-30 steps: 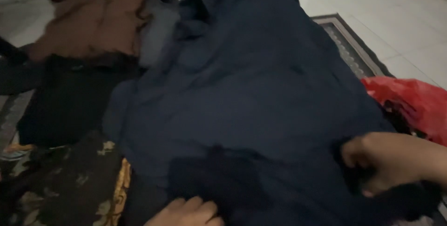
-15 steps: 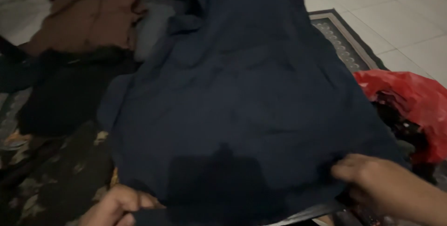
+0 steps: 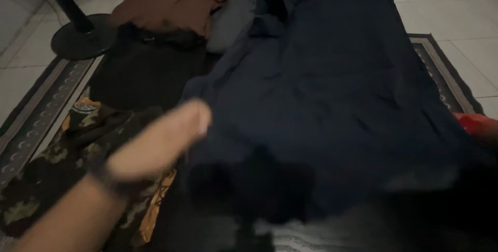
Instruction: The person is folding a camouflage-patterned cloth and a blue shirt on a mattress.
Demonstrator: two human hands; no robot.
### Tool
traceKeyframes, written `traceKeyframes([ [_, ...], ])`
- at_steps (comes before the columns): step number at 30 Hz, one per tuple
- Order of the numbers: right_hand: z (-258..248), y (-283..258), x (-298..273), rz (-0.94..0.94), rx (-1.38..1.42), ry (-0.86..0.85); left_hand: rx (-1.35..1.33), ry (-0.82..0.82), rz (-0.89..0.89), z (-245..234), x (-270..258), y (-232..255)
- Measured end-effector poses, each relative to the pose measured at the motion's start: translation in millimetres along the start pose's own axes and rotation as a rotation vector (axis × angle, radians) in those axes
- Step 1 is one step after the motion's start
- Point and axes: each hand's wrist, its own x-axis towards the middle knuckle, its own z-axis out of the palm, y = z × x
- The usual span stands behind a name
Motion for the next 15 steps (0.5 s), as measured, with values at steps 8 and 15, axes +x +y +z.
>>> traceKeyframes([
  [8,65,26,85,0.221,0.022,0.554,-0.228,0.599,-0.438,-61,93,-119],
  [15,133,103,35,0.635,0.470,0.259,0.031,0.341,-0.572,-28,24,-31],
])
